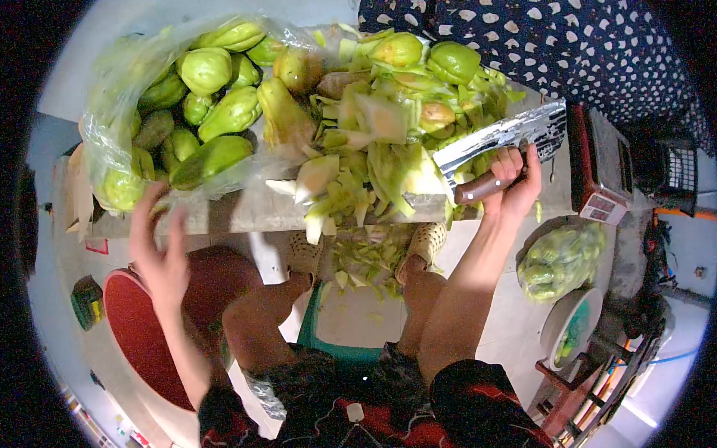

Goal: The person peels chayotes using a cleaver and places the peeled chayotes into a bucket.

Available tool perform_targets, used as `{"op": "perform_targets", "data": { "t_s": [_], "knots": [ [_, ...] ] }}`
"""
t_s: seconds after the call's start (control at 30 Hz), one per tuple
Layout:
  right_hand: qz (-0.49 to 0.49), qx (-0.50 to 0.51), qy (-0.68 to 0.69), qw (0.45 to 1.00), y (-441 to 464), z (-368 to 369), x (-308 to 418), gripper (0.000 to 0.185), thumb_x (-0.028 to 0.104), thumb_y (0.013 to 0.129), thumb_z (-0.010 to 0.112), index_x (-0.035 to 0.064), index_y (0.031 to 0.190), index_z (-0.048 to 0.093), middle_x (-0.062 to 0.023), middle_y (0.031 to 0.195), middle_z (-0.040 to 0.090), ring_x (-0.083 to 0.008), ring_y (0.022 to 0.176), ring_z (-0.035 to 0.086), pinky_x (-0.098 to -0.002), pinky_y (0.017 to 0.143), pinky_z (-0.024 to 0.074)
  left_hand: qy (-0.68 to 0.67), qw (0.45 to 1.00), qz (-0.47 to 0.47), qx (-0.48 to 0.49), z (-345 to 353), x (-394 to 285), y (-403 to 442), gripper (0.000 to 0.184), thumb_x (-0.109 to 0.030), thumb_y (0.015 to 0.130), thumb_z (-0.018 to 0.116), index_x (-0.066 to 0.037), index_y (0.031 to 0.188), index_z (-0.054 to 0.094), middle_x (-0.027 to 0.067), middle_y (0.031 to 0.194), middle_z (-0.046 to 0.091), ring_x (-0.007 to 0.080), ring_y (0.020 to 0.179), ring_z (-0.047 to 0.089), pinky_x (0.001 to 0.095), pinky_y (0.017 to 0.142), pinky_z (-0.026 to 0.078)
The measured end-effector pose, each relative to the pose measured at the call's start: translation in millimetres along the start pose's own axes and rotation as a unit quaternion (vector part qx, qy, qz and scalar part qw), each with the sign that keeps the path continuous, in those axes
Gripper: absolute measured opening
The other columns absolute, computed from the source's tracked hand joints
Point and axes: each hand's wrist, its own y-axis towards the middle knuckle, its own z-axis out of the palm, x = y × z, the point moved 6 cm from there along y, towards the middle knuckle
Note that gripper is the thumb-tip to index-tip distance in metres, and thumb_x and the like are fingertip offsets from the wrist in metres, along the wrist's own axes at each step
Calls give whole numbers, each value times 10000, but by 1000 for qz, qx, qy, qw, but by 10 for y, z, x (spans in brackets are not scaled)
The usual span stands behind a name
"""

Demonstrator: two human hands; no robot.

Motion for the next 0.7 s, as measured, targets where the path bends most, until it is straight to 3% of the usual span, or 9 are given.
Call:
{"op": "perform_targets", "data": {
  "t_s": [0.03,0.1,0.23,0.27,0.33,0.47,0.6,0.63,0.7],
  "knots": [
    [1,12,-10,1000,0,21,-3,201,192,989,516,60,853,449,13,645,363,-88,554,367,-235,472,340,41,993,100,49,221,-238,253,386,-28,844,642,2,1223,580,157,1206,618,279,1140,585,360,1001,422],
    [11,29,-8,999,7,24,15,201,194,987,520,53,858,458,15,647,368,-87,550,363,-233,476,338,-13,984,141,105,730,-335,706,420,-40,812,664,-12,1222,576,186,1188,612,336,1137,577,372,993,425],
    [1,28,-20,999,30,1,52,190,196,986,522,45,880,474,12,648,377,-86,546,359,-234,478,339,8,963,187,192,1613,15,1358,594,-110,754,741,3,1289,511,206,1194,608,328,1132,575,372,983,429],
    [-8,18,-24,1000,36,-8,67,184,196,985,521,43,892,479,10,652,382,-86,546,360,-235,479,341,6,963,188,195,1659,-11,1467,594,-110,754,741,3,1289,511,206,1194,608,328,1132,575,372,983,429],
    [-13,3,-30,999,24,-18,78,179,196,985,521,40,904,485,8,656,388,-86,546,360,-235,480,342,40,942,53,328,1824,96,1562,664,-148,699,796,14,1278,515,191,1179,615,282,1116,577,358,982,428],
    [-11,8,-11,1000,33,-14,77,173,197,984,524,44,913,484,4,668,398,-86,551,364,-237,488,350,5,916,59,396,1914,183,1503,765,-229,601,897,14,1236,546,166,1161,626,261,1101,573,346,971,427],
    [-14,2,-15,1000,8,4,85,182,203,980,531,52,897,473,3,666,398,-91,554,371,-249,496,361,35,911,108,397,1728,-59,1352,681,-237,554,910,-13,1124,610,166,1085,620,269,1050,576,359,947,432],
    [-18,0,-18,1000,6,-8,94,181,201,978,533,55,891,470,3,665,398,-91,558,374,-250,498,362,-15,925,128,357,1677,-83,1299,609,-214,540,907,-20,1042,623,143,959,622,262,945,584,352,876,448],
    [-23,0,-22,999,2,-29,110,181,199,976,535,57,886,467,3,664,398,-91,562,377,-251,501,363,-30,923,130,361,1607,-164,1209,578,-181,543,902,-16,1015,613,123,914,614,241,902,579,346,842,449]
  ]
}}
